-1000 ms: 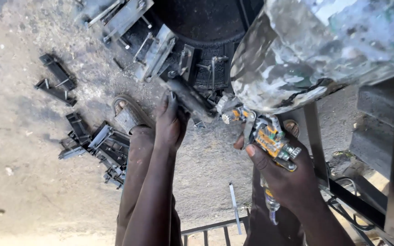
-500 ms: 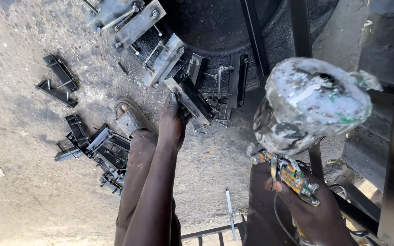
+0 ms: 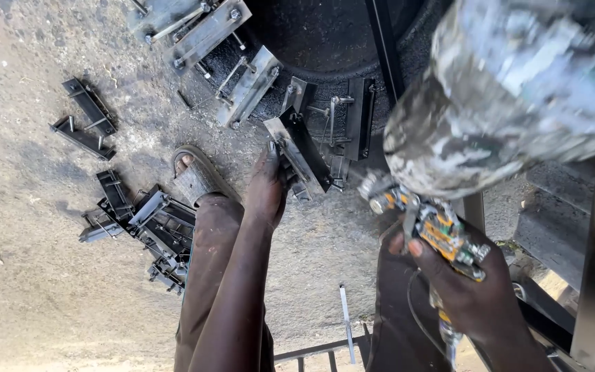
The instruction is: Spray painting small metal components using a pneumatic spray gun over a tire.
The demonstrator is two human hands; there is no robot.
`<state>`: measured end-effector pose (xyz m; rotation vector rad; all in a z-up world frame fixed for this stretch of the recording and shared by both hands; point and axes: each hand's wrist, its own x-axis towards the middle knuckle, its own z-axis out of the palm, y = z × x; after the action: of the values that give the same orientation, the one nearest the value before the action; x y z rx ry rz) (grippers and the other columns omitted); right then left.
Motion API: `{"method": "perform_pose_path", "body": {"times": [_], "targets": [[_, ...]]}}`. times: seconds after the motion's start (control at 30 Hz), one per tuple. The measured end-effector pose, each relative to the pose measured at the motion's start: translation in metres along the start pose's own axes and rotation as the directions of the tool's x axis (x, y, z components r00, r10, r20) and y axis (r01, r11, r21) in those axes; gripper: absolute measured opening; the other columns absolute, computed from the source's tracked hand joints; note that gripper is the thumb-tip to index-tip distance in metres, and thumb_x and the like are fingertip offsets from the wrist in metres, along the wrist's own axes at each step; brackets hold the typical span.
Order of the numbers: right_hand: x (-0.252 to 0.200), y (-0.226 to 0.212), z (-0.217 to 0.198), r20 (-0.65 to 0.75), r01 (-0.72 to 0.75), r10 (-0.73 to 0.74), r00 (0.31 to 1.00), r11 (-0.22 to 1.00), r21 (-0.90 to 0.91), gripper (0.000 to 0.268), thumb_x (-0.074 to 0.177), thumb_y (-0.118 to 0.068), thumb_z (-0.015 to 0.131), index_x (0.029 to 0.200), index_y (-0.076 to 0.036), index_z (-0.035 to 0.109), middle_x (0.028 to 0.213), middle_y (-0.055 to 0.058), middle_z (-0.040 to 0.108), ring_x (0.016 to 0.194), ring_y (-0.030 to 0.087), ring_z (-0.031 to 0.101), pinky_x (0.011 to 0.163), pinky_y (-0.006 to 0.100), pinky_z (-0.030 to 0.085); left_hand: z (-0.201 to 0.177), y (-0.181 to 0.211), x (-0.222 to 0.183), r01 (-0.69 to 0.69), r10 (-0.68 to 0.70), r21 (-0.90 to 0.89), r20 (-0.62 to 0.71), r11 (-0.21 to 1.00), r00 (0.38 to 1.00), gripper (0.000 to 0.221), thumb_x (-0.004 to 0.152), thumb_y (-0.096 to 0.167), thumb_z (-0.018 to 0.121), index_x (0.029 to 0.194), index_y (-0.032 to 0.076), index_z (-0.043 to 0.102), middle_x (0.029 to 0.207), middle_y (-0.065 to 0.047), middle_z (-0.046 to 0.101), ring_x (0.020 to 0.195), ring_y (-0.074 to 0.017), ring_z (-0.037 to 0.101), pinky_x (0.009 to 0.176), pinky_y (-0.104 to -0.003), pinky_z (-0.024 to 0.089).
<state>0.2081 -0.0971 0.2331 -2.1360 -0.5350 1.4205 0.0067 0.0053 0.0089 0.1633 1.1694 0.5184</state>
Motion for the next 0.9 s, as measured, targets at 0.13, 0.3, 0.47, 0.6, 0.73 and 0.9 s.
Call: {"method": "perform_pose_path", "body": {"times": [0.13, 0.3, 0.47, 0.6, 0.73, 0.9], "targets": [[-0.020, 0.030, -0.009, -0.030, -0.131, 0.130, 0.991, 0.991, -0.021, 0.020, 0.092, -0.016, 0.067, 0.093, -0.002, 0.081, 0.092, 0.007, 0.087, 0.096, 0.017, 0.080, 0.099, 0.031, 0.056, -0.012, -0.005, 0.007, -0.001, 0.001, -0.019, 0.009, 1.000, 1.000, 0.020, 0.108, 0.038, 0.051, 0.110, 0.021, 0.061, 0.077, 0.006, 0.056, 0.068, -0.0080, 0.058, 0.066, -0.026, 0.047], [-0.025, 0.044, -0.009, -0.071, -0.305, 0.299, 0.952, 0.947, -0.102, 0.024, 0.091, -0.019, 0.070, 0.090, -0.004, 0.088, 0.094, 0.005, 0.091, 0.101, 0.015, 0.082, 0.102, 0.029, 0.055, -0.014, -0.012, 0.011, -0.011, 0.012, 0.008, -0.037, 1.000, 0.999, 0.032, 0.103, 0.038, 0.055, 0.119, 0.013, 0.066, 0.110, -0.003, 0.073, 0.083, -0.0136, 0.064, 0.074, -0.030, 0.051], [0.003, 0.004, 0.015, -0.052, -0.061, 0.059, 0.997, 0.997, -0.052, 0.020, 0.092, -0.017, 0.067, 0.090, -0.006, 0.083, 0.094, 0.003, 0.086, 0.098, 0.014, 0.080, 0.099, 0.028, 0.056, 0.005, 0.002, -0.001, 0.095, -0.088, 0.115, -0.064, 0.989, 0.994, 0.054, 0.100, 0.039, 0.043, 0.139, 0.007, 0.062, 0.128, -0.010, 0.069, 0.109, -0.0228, 0.062, 0.095, -0.036, 0.047], [0.022, -0.019, 0.024, -0.033, 0.210, -0.211, 0.977, 0.977, -0.036, 0.018, 0.097, -0.016, 0.062, 0.091, -0.007, 0.076, 0.097, 0.002, 0.079, 0.105, 0.014, 0.072, 0.101, 0.031, 0.053, 0.007, 0.005, -0.008, 0.111, -0.107, 0.130, -0.035, 0.985, 0.994, 0.073, 0.098, 0.056, 0.032, 0.147, 0.010, 0.058, 0.141, -0.014, 0.065, 0.115, -0.0250, 0.059, 0.091, -0.034, 0.039], [0.015, -0.029, 0.022, -0.013, 0.136, -0.137, 0.990, 0.987, -0.092, 0.022, 0.096, -0.020, 0.062, 0.092, -0.008, 0.080, 0.098, 0.002, 0.082, 0.106, 0.015, 0.076, 0.098, 0.032, 0.056, 0.002, 0.000, -0.003, 0.049, -0.054, 0.067, 0.073, 0.997, 0.996, 0.086, 0.094, 0.067, 0.028, 0.146, 0.005, 0.058, 0.125, -0.013, 0.070, 0.106, -0.0223, 0.061, 0.089, -0.034, 0.042], [0.000, -0.019, 0.016, -0.073, -0.085, 0.080, 0.994, 0.994, -0.071, 0.020, 0.091, -0.016, 0.068, 0.096, -0.004, 0.083, 0.098, 0.005, 0.087, 0.102, 0.015, 0.078, 0.103, 0.029, 0.054, 0.010, 0.016, -0.010, 0.000, -0.018, 0.096, 0.180, 0.995, 0.983, 0.111, 0.079, 0.085, 0.021, 0.150, 0.007, 0.056, 0.115, -0.008, 0.069, 0.080, -0.0135, 0.046, 0.072, -0.029, 0.027]]}}
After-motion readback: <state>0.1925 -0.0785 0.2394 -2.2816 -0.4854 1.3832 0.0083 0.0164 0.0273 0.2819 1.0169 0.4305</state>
